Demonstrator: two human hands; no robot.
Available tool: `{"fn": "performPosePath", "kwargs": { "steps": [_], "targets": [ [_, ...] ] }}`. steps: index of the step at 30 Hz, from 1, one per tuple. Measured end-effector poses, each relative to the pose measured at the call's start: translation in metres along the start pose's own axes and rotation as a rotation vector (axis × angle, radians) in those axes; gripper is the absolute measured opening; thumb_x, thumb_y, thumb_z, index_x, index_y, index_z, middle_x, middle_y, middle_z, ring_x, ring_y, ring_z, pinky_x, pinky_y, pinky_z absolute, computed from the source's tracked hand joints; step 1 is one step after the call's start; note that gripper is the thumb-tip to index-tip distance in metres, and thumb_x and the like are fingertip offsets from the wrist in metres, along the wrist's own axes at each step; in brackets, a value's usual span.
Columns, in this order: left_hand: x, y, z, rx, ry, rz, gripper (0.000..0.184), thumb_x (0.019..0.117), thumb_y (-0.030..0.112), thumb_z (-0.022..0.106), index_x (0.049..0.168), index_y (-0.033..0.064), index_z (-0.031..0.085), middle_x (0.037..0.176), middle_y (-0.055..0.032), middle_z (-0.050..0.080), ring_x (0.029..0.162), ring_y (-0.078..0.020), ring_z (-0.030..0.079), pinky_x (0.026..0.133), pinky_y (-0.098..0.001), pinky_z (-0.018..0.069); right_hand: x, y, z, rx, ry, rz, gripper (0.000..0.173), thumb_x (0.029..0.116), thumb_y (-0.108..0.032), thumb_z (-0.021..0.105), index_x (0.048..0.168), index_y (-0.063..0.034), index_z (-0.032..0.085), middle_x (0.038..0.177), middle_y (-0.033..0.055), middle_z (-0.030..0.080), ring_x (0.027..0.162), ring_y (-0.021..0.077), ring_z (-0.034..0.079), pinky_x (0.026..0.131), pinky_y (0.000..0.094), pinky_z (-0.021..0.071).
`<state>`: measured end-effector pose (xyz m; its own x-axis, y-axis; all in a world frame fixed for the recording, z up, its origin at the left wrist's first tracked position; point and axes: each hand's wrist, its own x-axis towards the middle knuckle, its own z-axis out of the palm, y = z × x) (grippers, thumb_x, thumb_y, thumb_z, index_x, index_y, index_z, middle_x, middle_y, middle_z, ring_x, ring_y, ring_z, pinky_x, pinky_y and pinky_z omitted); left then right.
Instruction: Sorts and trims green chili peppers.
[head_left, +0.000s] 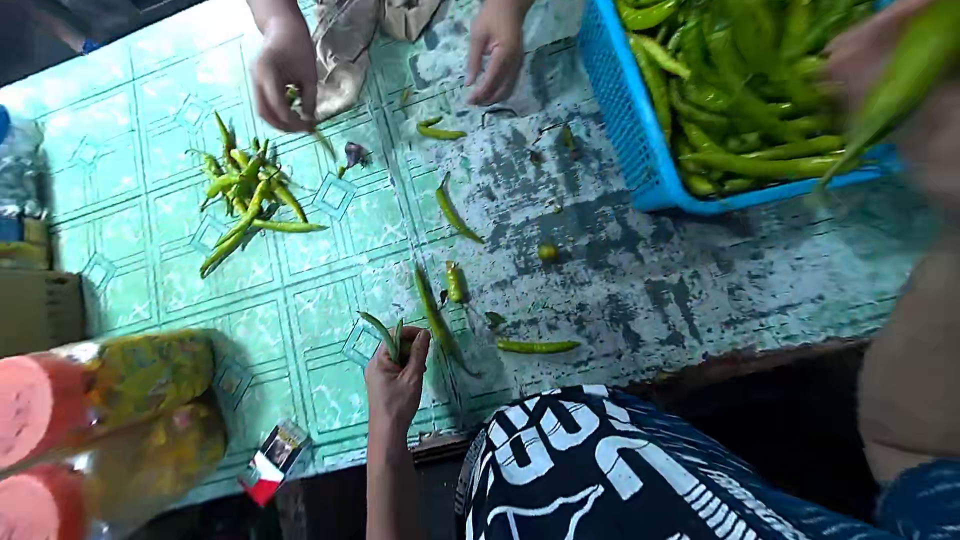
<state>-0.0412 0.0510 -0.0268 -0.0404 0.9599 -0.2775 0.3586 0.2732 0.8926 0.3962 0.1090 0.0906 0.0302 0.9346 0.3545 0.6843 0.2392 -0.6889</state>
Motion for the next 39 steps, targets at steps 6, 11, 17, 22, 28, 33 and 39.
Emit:
{"fn": "performPosePath", "kwargs": {
  "steps": [6,11,17,22,28,33,39],
  "targets": [
    [-0.011,-0.03,0.0,0.296,0.136,-0.127,0.021,0.0973,0.023,0.068,0.1,0.0023,0.069,0.071,0.0042,0.06,0.058,0.0016,0.053,0.057,-0.0186,0.0459,-0.085,-0.02,0.161,0.076,-0.903,0.072,0.019,0.091,-0.01,0.071,0.109,-0.0026,0.075,0.107,0.0193,0.07,0.092,0.035,0.069,0.079,0.0553,0.0567],
    [-0.005,-0.021,0.017,0.482,-0.016,-0.126,0.039,0.0944,0.036,0.072,0.106,-0.0011,0.069,0.08,-0.0096,0.067,0.07,-0.0208,0.064,0.068,-0.0438,0.0542,-0.118,-0.027,0.204,-0.044,-0.938,0.002,0.022,0.0902,-0.015,0.07,0.104,0.002,0.07,0.098,0.0217,0.067,0.08,0.0386,0.069,0.065,0.0547,0.0551],
    [0.015,-0.005,0.027,0.54,-0.073,-0.17,0.031,0.0997,0.027,0.062,0.111,-0.0018,0.068,0.087,-0.0144,0.069,0.078,-0.027,0.067,0.075,-0.0477,0.0544,-0.104,-0.043,0.222,-0.073,-1.056,-0.072,0.025,0.0929,-0.016,0.066,0.107,0.0051,0.067,0.099,0.0234,0.068,0.088,0.0407,0.069,0.072,0.0561,0.0543],
    [0.01,-0.015,0.004,-0.165,0.047,-0.26,0.018,0.102,0.01,0.055,0.109,-0.0037,0.064,0.068,0.0022,0.061,0.052,-0.003,0.055,0.051,-0.0205,0.0489,-0.064,-0.052,0.211,0.37,-0.913,0.302,0.02,0.0909,-0.015,0.067,0.103,-0.0002,0.071,0.085,0.0086,0.068,0.074,0.0152,0.063,0.07,0.0363,0.0523],
    [-0.018,-0.007,-0.01,-0.661,-0.081,-0.181,0.017,0.0976,0.014,0.05,0.105,0.0058,0.063,0.08,0.0007,0.069,0.057,-0.0023,0.061,0.05,-0.0166,0.0512,-0.042,-0.056,0.201,1.311,-0.929,0.741,0.014,0.0966,-0.02,0.062,0.104,-0.0091,0.067,0.086,0.0012,0.075,0.059,-0.0013,0.061,0.053,0.0115,0.0492],
    [-0.033,-0.002,0.001,-0.83,-0.278,-0.107,0.024,0.0888,0.031,0.077,0.103,0.0127,0.07,0.09,-0.0027,0.075,0.064,-0.0034,0.066,0.054,-0.0167,0.0531,-0.05,-0.059,0.213,1.334,-0.907,0.752,0.016,0.1002,-0.022,0.058,0.102,-0.0096,0.068,0.088,0.002,0.077,0.064,0.0007,0.066,0.055,0.0125,0.0509],
    [-0.036,-0.001,0.022,-0.895,-0.366,-0.055,0.015,0.0904,0.016,0.076,0.103,0.0126,0.069,0.081,0.0041,0.072,0.063,-0.0002,0.064,0.056,-0.016,0.0526,-0.066,-0.08,0.228,1.295,-0.799,0.749,0.027,0.0885,-0.012,0.073,0.113,-0.0089,0.062,0.092,-0.0028,0.072,0.076,0.0038,0.067,0.069,0.0193,0.0567]
  ]
}}
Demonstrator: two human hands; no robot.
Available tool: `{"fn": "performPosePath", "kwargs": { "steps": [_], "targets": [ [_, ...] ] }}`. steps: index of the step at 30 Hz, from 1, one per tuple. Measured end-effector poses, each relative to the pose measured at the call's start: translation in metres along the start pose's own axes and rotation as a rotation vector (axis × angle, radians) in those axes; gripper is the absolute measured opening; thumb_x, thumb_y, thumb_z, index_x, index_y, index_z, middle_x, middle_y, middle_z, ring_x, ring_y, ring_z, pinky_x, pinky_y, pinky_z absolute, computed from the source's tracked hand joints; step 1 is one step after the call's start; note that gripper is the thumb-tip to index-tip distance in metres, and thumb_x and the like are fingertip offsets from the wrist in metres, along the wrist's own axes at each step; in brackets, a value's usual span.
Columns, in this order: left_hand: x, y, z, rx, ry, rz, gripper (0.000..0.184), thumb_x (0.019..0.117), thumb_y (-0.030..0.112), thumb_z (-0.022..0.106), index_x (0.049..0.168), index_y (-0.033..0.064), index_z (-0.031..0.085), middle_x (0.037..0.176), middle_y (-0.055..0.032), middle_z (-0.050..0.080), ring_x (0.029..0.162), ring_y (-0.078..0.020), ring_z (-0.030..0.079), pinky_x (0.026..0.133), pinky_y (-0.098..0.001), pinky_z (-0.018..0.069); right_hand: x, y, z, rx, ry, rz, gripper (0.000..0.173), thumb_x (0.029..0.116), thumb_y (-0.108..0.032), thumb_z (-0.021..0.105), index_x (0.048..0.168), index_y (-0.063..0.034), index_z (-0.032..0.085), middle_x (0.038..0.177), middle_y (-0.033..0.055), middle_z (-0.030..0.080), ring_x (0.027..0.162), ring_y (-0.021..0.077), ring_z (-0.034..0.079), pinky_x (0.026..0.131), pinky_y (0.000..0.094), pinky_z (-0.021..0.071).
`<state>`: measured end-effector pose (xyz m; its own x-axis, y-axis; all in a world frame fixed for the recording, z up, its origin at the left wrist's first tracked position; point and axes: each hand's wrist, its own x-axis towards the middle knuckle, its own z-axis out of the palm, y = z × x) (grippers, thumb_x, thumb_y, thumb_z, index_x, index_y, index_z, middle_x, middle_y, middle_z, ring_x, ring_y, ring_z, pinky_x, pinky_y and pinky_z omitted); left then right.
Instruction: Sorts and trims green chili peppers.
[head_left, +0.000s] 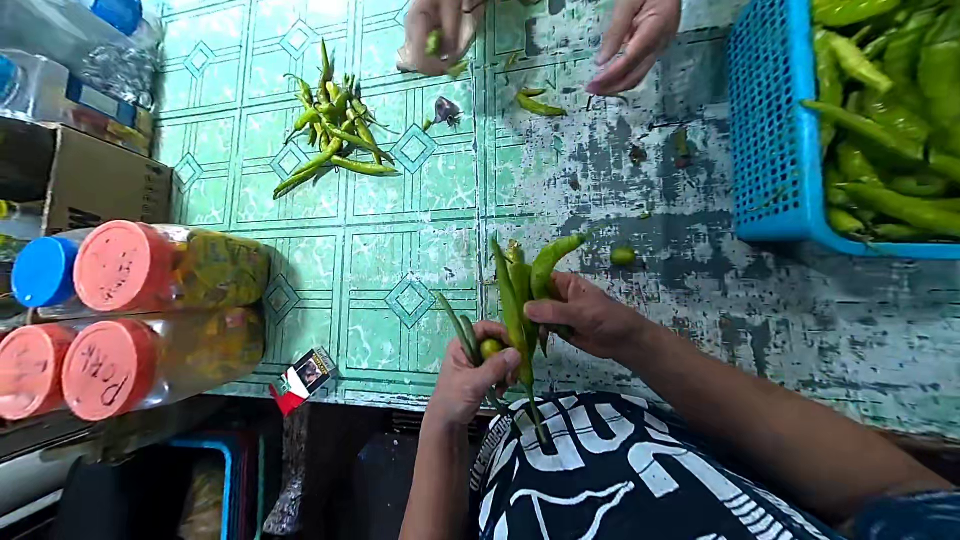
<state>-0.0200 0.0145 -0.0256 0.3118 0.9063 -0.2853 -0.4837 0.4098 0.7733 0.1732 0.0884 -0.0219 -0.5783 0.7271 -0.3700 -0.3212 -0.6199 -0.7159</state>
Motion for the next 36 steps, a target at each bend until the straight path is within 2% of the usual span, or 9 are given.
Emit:
{"fn": "performPosePath", "kwargs": {
  "steps": [4,7,10,13,19,21,23,27,36],
  "targets": [
    [0.0,-0.005,0.007,0.086,0.104,0.012,0.009,0.091,0.005,0.07,0.098,0.0089,0.066,0.072,0.0047,0.068,0.057,-0.0003,0.06,0.052,-0.0154,0.0496,0.005,0.007,0.008,-0.027,0.04,-0.066,0.028,0.0831,-0.006,0.078,0.109,-0.0062,0.066,0.093,-0.0006,0.074,0.083,0.0067,0.071,0.079,0.0237,0.06],
    [-0.003,-0.006,0.006,0.121,0.276,0.041,0.002,0.0956,0.008,0.066,0.095,0.0066,0.064,0.069,0.0026,0.066,0.054,-0.0021,0.059,0.051,-0.0166,0.0494,0.015,0.002,0.008,-0.2,0.062,-0.05,0.024,0.0852,-0.005,0.076,0.106,-0.0063,0.066,0.09,-0.0016,0.073,0.08,0.0047,0.069,0.075,0.0213,0.0582],
    [-0.007,-0.005,0.001,0.178,0.434,0.024,0.008,0.1009,0.008,0.057,0.1,0.0021,0.062,0.07,0.0002,0.065,0.054,-0.0032,0.058,0.049,-0.0171,0.0485,0.025,-0.004,0.009,-0.363,0.092,-0.001,0.025,0.0848,-0.001,0.078,0.105,-0.0033,0.065,0.088,-0.0002,0.072,0.079,0.0052,0.069,0.076,0.0214,0.0589],
    [-0.014,-0.007,-0.003,0.164,0.371,0.046,0.017,0.0992,0.009,0.059,0.112,-0.0011,0.062,0.076,0.0008,0.066,0.056,-0.0012,0.056,0.05,-0.0154,0.0466,0.025,-0.009,0.015,-0.405,0.037,0.013,0.024,0.0832,-0.002,0.077,0.104,-0.0045,0.065,0.087,-0.0012,0.072,0.079,0.0048,0.069,0.076,0.0206,0.0587],
    [-0.015,-0.01,0.002,0.112,0.309,0.114,0.021,0.1002,0.013,0.06,0.116,-0.0001,0.06,0.082,0.0001,0.068,0.061,-0.0036,0.06,0.053,-0.0179,0.0506,0.017,-0.007,0.023,-0.438,-0.003,0.018,0.023,0.0859,-0.003,0.075,0.107,-0.0051,0.064,0.089,-0.0029,0.072,0.08,0.003,0.069,0.076,0.0197,0.0581],
    [-0.015,-0.011,0.005,0.114,0.342,0.127,0.025,0.094,0.008,0.067,0.116,0.0019,0.057,0.08,0.0019,0.067,0.061,-0.0033,0.061,0.054,-0.0182,0.0505,0.013,-0.005,0.028,-0.523,-0.03,0.014,0.025,0.0899,-0.008,0.074,0.112,-0.0037,0.065,0.09,-0.0051,0.072,0.079,-0.0004,0.067,0.075,0.0167,0.057],
    [-0.017,-0.01,0.008,0.088,0.396,0.13,0.033,0.0899,0.001,0.07,0.119,0.0011,0.055,0.084,-0.0003,0.07,0.061,-0.0042,0.062,0.054,-0.0191,0.0526,0.008,-0.005,0.033,-0.561,-0.077,0.018,0.02,0.0982,-0.019,0.067,0.114,-0.0062,0.064,0.084,-0.0079,0.068,0.067,-0.0024,0.062,0.065,0.0147,0.0532],
    [-0.024,-0.011,0.004,-0.092,0.345,0.232,0.027,0.0903,0.001,0.07,0.116,0.0012,0.061,0.092,-0.0048,0.074,0.061,-0.0034,0.064,0.052,-0.0175,0.0517,0.006,-0.003,0.033,-0.341,-0.194,0.057,0.018,0.1057,-0.022,0.049,0.11,-0.0108,0.063,0.073,-0.0065,0.067,0.057,0.0028,0.061,0.057,0.0188,0.0543],
    [-0.011,0.003,-0.011,-0.225,0.41,0.204,0.01,0.0905,0.001,0.065,0.1,0.0032,0.066,0.074,-0.0042,0.071,0.056,-0.0061,0.064,0.051,-0.0197,0.0534,0.029,-0.005,0.039,-0.472,-0.25,-0.009,0.027,0.1051,-0.021,0.054,0.125,-0.006,0.062,0.093,-0.0068,0.071,0.072,0.0011,0.065,0.068,0.0181,0.0573]
  ]
}}
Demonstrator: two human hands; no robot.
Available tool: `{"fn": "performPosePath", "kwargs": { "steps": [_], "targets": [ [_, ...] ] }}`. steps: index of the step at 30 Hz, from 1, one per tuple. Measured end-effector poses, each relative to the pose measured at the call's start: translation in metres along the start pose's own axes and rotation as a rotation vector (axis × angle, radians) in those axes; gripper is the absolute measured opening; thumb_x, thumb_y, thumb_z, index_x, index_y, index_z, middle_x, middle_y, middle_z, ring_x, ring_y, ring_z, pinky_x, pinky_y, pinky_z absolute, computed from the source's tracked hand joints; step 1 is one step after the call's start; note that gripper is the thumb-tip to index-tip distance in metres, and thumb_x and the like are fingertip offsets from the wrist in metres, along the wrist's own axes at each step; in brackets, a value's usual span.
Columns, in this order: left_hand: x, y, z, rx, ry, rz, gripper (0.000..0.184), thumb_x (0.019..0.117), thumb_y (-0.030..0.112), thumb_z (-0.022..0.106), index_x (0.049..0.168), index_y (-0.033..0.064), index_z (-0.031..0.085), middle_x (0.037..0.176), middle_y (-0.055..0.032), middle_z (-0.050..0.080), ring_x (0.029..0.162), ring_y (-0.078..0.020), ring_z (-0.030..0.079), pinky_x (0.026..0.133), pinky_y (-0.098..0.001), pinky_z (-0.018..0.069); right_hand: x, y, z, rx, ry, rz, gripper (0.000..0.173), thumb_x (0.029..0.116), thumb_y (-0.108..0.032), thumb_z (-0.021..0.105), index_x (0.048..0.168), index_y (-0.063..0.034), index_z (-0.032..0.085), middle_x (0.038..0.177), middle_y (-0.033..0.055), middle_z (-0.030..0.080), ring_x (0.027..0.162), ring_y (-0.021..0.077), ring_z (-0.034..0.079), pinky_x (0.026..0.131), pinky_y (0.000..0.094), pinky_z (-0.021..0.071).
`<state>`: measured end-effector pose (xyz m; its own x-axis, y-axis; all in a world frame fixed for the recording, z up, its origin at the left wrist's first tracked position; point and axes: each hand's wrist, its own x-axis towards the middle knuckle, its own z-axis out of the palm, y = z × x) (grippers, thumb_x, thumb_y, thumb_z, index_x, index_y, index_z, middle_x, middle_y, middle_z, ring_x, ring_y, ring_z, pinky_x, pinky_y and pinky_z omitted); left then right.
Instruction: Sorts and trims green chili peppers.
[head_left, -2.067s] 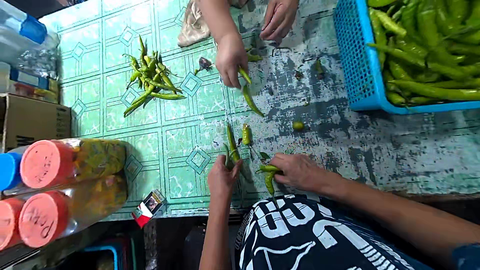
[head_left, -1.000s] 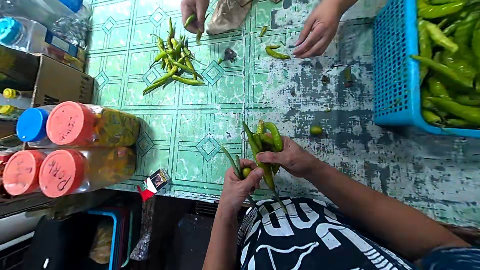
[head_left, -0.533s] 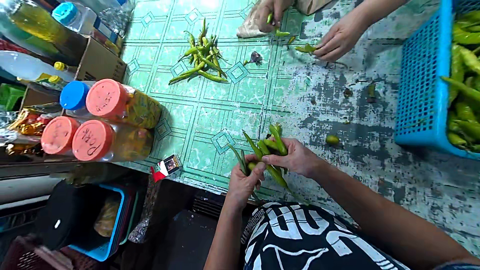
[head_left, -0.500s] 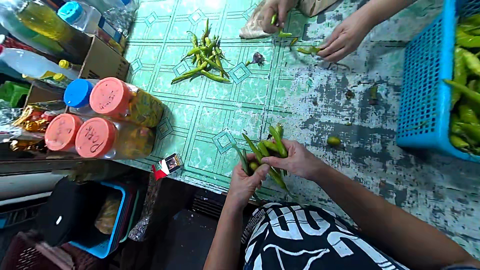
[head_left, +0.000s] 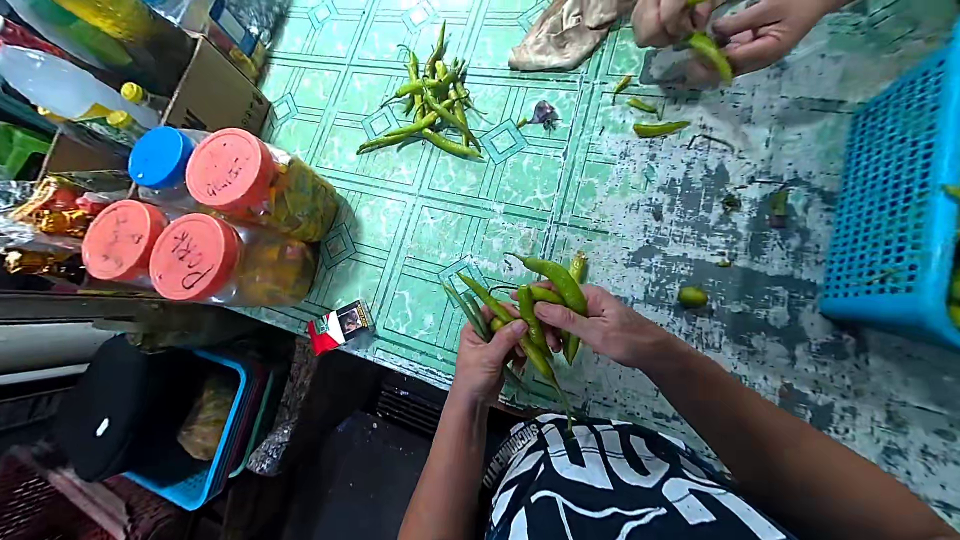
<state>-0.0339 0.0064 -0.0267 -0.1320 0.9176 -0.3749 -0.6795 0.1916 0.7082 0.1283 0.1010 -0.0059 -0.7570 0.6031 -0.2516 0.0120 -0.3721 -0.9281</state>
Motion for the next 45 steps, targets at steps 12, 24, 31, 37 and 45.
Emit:
{"fn": "performPosePath", "kwargs": {
  "steps": [12,24,31,37,45],
  "targets": [
    [0.045,0.036,-0.023,-0.059,0.095,-0.097,0.04,0.1129,0.022,0.027,0.123,-0.0005,0.059,0.094,-0.0094,0.067,0.066,-0.0103,0.064,0.054,-0.0209,0.0541,0.148,-0.071,-0.033,-0.843,0.279,-0.136,0.065,0.0923,-0.035,0.077,0.141,0.0009,0.054,0.125,0.0224,0.064,0.108,0.034,0.066,0.095,0.0533,0.053],
    [0.052,0.025,-0.016,-0.045,0.269,-0.06,0.023,0.1111,0.017,0.042,0.118,0.0017,0.058,0.082,-0.0055,0.066,0.06,-0.0073,0.062,0.05,-0.0185,0.0504,0.093,-0.03,-0.001,-0.826,-0.132,0.098,0.043,0.1051,-0.017,0.055,0.146,-0.0056,0.053,0.101,0.0136,0.069,0.078,0.017,0.065,0.075,0.0336,0.0557],
    [0.032,0.037,-0.014,-0.218,0.231,-0.073,0.054,0.1133,0.037,0.019,0.125,0.0073,0.063,0.095,-0.0059,0.072,0.078,-0.0144,0.07,0.061,-0.0258,0.0579,0.128,-0.065,-0.018,-0.949,0.237,-0.25,0.052,0.1045,-0.026,0.06,0.15,-0.0025,0.048,0.144,0.0235,0.055,0.129,0.039,0.057,0.107,0.0582,0.0452],
    [0.013,0.039,-0.013,-0.558,0.08,0.05,0.06,0.111,0.038,0.014,0.127,0.0056,0.062,0.115,-0.0164,0.07,0.106,-0.0313,0.07,0.093,-0.0475,0.0571,0.062,-0.024,0.026,-0.775,0.072,-0.407,0.03,0.1031,-0.026,0.056,0.117,-0.0059,0.072,0.11,0.0079,0.068,0.091,0.0079,0.066,0.078,0.0229,0.0573],
    [0.013,-0.017,0.029,0.253,0.269,0.182,0.05,0.1126,0.027,0.027,0.152,-0.0018,0.039,0.14,-0.0193,0.057,0.126,-0.0208,0.058,0.109,-0.0394,0.0463,0.033,0.037,0.042,-0.478,0.236,-0.266,0.052,0.1091,-0.032,0.039,0.141,0.0081,0.049,0.141,0.0206,0.054,0.13,0.0185,0.054,0.11,0.0339,0.0462]
  ]
}}
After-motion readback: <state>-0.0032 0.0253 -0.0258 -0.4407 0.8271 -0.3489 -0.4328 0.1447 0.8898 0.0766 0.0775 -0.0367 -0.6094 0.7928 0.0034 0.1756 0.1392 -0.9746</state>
